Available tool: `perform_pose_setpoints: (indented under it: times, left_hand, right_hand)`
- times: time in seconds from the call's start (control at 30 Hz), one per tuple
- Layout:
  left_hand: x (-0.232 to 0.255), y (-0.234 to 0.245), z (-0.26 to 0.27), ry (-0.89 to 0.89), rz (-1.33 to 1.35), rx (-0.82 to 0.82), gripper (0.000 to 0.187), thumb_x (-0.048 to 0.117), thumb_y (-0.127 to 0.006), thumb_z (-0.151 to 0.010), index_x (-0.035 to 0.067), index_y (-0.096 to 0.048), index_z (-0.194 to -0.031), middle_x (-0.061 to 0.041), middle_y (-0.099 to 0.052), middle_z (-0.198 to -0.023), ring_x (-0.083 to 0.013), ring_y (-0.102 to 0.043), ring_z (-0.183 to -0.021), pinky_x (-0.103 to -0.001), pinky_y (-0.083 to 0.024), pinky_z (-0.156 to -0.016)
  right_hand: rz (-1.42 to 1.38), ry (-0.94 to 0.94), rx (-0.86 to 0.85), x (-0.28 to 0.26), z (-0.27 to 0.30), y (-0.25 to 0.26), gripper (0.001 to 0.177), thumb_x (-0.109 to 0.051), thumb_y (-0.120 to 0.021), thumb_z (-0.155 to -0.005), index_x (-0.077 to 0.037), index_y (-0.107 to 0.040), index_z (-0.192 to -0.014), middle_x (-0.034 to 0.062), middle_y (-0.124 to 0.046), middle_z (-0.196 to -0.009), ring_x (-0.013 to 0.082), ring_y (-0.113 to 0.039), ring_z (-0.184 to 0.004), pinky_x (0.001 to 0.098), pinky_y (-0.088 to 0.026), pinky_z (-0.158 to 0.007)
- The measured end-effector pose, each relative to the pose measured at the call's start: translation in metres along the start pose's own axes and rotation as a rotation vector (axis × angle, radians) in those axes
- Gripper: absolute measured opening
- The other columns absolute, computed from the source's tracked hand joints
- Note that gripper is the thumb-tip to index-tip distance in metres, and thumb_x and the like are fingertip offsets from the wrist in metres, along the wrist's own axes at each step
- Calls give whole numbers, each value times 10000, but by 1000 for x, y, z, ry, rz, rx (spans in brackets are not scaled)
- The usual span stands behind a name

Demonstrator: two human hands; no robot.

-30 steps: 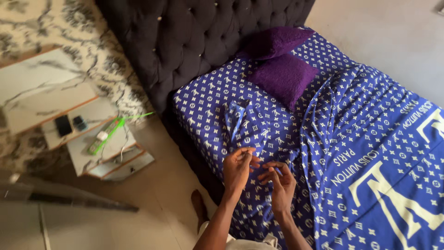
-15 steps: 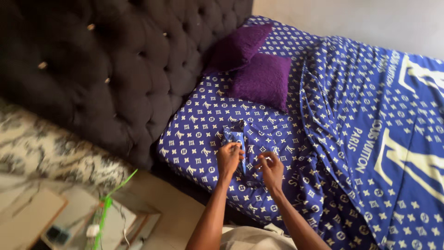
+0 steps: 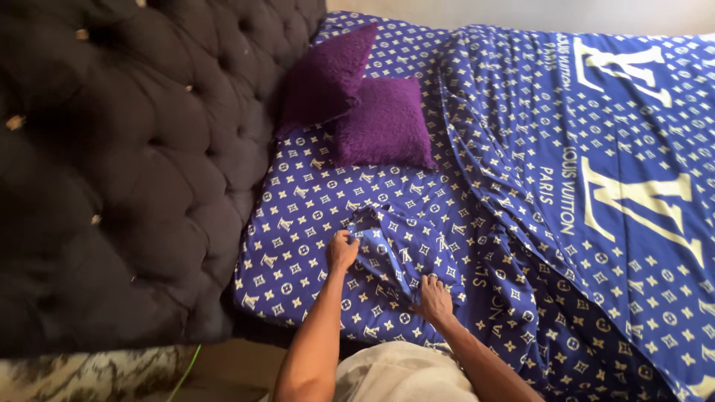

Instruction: The person removes pillowcases from several pillows on a bed, places the bare pillows on the floor, and hangs the removed pillowcases on a window grille. The person handles a blue patterned pillowcase, a purple pillowcase, and a red pillowcase.

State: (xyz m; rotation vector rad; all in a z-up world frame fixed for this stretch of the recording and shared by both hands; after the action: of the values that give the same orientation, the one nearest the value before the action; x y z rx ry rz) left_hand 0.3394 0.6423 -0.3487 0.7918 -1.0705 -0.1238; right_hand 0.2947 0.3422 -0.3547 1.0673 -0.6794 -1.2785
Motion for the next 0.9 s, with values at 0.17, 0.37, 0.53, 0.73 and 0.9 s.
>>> perform_pose_setpoints:
  times: [0.17, 0.37, 0.53, 0.73, 0.9]
  left_hand:
    - [13, -14, -31, -146, 72, 31, 1046, 369, -953, -680, -31, -388, -1465, -284, -468, -1435, -402, -460, -1317, -474, -398, -1072]
    - [10, -53, -29, -2, 54, -435, 512, 359, -828, -784, -37, -804, -1107, -195, -800, -1008, -277, -777, -888, -419, -592, -840]
    - [119, -18, 4, -29, 857, -682, 341, 301, -756, -831, 53, -729, -1064, -79, -750, -885, -151, -710, -681, -251, -575, -500]
    - [292, 72, 116, -621, 405, -438, 239, 318, -743, -864, 89, -777, -923, -49, -781, -843, -131, -729, -712, -312, -570, -672]
    - [356, 113, 213, -1201, 386, -280, 220, 297, -786, -940, 80, -752, -959, -83, -722, -884, -233, -676, -846, -387, -542, -807]
  right_hand:
    - [-61, -50, 59, 17, -12, 13, 390, -188, -789, -714, -117, -709, -1089, 171, -673, -1158, 376, -658, -1115, 465, -557, -961]
    - [-411, -288, 510, 72, -2, 105, 264, -161, -505, -958, -32, -688, -1097, 301, -689, -779, 471, -704, -730, 557, -565, -716]
    - [-894, -389, 577, 95, 37, 197, 373, -385, -632, -1066, -29, -694, -1159, 320, -681, -910, 419, -678, -716, 479, -495, -672]
    - [-881, 166, 440, 12, 60, 290, 931, -295, -884, -700, -108, -450, -1502, 114, -601, -1332, 181, -670, -1027, 333, -525, -876]
    - [-909, 105, 587, 21, 95, 304, 458, 10, -572, -836, -73, -692, -1270, 105, -778, -969, 184, -705, -857, 331, -553, -774]
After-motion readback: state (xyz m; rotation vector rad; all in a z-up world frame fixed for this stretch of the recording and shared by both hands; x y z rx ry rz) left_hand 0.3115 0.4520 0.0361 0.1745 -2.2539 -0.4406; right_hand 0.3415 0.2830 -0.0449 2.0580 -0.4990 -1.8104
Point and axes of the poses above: each hand's wrist, its own z-axis away from the middle knuckle, its own y-axis out of the back of the hand, x = y × z, the point moved 8 cm from there along -z, towards the middle knuckle
